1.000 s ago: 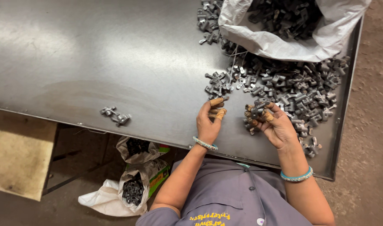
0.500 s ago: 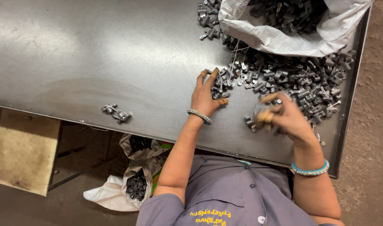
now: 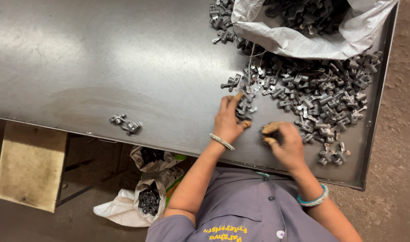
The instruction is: The person picks small metal castings one at a time from a pile on a metal table, turns each part over in their hands, and places it into a bag below the table. They occasionally sweep groups of parts together and continue sorting through the pile.
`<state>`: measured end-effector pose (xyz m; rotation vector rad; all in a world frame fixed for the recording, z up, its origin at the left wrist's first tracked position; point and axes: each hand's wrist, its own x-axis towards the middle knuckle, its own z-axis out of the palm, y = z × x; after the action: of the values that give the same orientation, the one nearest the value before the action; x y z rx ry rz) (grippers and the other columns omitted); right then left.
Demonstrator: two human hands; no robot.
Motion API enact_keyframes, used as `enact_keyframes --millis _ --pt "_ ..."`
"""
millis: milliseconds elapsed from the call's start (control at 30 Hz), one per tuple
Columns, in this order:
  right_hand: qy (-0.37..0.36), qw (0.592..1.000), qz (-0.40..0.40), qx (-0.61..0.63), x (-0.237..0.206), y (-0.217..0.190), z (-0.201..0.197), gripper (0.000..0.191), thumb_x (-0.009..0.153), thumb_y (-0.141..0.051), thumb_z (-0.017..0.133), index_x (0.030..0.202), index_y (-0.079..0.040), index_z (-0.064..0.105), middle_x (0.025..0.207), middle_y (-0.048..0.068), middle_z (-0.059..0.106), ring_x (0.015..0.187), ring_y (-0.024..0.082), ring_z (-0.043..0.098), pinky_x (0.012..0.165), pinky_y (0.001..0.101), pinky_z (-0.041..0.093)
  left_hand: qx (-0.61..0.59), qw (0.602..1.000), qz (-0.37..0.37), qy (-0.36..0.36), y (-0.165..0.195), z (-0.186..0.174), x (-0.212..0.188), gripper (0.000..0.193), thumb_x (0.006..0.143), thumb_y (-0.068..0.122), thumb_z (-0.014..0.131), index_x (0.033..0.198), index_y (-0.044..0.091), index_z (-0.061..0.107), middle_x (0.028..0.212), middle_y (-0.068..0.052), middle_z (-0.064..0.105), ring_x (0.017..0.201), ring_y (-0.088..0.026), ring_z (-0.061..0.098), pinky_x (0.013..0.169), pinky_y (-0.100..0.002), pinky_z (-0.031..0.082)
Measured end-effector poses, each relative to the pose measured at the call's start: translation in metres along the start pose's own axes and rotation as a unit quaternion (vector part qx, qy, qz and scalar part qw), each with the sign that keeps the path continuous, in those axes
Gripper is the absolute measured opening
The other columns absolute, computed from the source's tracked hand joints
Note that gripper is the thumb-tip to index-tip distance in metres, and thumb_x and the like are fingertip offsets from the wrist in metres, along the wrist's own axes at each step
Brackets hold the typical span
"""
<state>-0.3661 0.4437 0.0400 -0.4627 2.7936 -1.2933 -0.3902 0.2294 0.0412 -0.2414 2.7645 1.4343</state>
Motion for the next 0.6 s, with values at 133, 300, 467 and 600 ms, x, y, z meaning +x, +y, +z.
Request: enact_keyframes --millis 133,300,467,600 --pt "0.023 0.865 0.114 0.487 -0.004 0.043 -0.014 0.027 0.086 0.002 0.076 0.108 -0.01 0.066 0.121 0.01 0.072 0.115 0.024 0.067 0.101 0.04 0.054 -0.039 0.997 0.06 0.021 0.009 0.018 -0.019 0.089 0.062 0.012 0.094 0.14 0.006 0.05 0.13 -0.014 0.05 0.106 -0.038 0.062 0.087 -0.044 0.055" --pt "0.033 0.646 0.239 0.724 -0.009 0.079 -0.024 0.033 0.089 0.003 0.075 0.117 -0.012 0.067 0.119 0.012 0.072 0.112 0.027 0.068 0.095 0.044 0.055 -0.134 0.99 0.05 0.008 0.021 0.023 -0.039 0.068 0.074 0.004 0.081 0.139 0.01 0.061 0.127 -0.011 0.057 0.091 -0.027 0.071 0.081 -0.036 0.06" --pt "0.014 0.62 0.257 0.741 -0.016 0.09 -0.01 0.038 0.087 0.002 0.074 0.123 -0.01 0.068 0.119 0.01 0.072 0.111 0.025 0.068 0.097 0.0423 0.054 -0.25 0.964 0.089 -0.017 0.026 0.025 -0.044 0.046 0.081 0.006 0.083 0.126 0.007 0.071 0.108 -0.008 0.07 0.089 -0.014 0.071 0.078 -0.029 0.061" --pt "0.028 0.622 0.269 0.735 -0.017 0.088 0.002 0.035 0.09 0.0 0.073 0.123 -0.009 0.067 0.118 0.006 0.072 0.109 0.022 0.068 0.097 0.0406 0.055 -0.309 0.949 0.054 -0.039 0.018 0.029 -0.04 0.031 0.085 0.003 0.079 0.116 0.003 0.076 0.103 -0.006 0.076 0.088 -0.011 0.072 0.078 -0.026 0.058"
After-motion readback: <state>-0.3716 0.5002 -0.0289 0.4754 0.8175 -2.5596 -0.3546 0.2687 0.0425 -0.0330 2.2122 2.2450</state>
